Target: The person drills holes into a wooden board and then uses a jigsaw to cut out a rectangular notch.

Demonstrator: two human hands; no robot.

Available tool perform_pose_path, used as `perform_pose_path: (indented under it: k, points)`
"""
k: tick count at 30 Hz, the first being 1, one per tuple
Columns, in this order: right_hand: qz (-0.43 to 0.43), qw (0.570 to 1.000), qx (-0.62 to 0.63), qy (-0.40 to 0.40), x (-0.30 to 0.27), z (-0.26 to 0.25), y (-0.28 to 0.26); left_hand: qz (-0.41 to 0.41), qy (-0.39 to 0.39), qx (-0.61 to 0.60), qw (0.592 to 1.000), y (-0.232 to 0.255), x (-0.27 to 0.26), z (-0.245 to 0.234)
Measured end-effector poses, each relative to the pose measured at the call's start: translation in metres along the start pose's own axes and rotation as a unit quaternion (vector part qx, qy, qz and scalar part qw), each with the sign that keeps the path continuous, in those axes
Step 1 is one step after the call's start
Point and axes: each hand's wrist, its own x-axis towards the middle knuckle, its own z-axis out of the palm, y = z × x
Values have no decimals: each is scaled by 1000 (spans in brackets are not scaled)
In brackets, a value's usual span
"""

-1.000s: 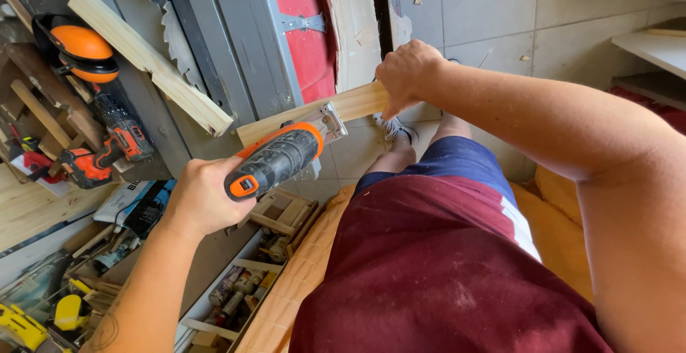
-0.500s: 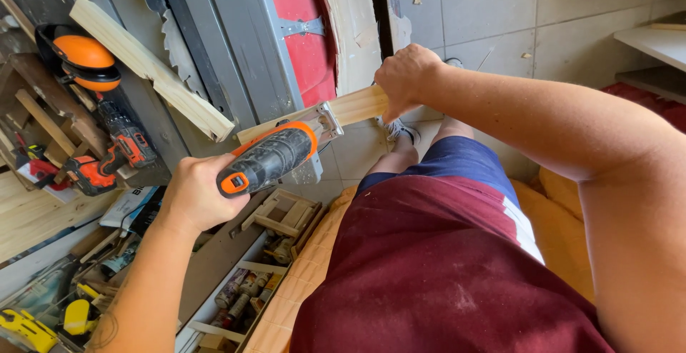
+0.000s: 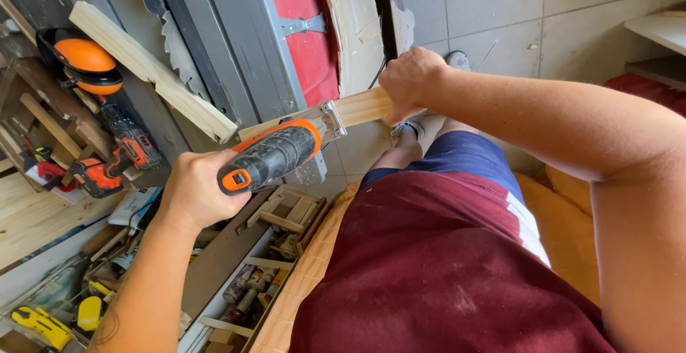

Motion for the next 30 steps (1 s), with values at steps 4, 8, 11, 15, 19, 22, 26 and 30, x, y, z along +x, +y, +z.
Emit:
perform_pose_path:
  k: [4,8,11,15,19,22,26,30]
  points:
    - [-1,1000,3,-1,2,-1,1,1,1,-10,1000,3,2,-2]
    - [-3,1000,7,1,2,0,2,15,2,1,1000,11,6,-8]
    - [-1,1000,8,4,2,1,3,17,0,-12,1000,9,8,-8]
    - [0,1000,2,7,0,0,4,7,1,-11,1000,12,10,-9]
    - [8,1000,2,7,0,-2,4,26,5,-5,1000,12,12,-8]
    - [7,1000,6,2,-2,-5,3,29,8,-10,999,16,14,-10]
    - [6,1000,9,-9,-4,-6,5,42,9,-4,999,28,17,-16]
    - [9,1000,3,-2,-4,-2,1,28,4,7,1000,32,17,-17]
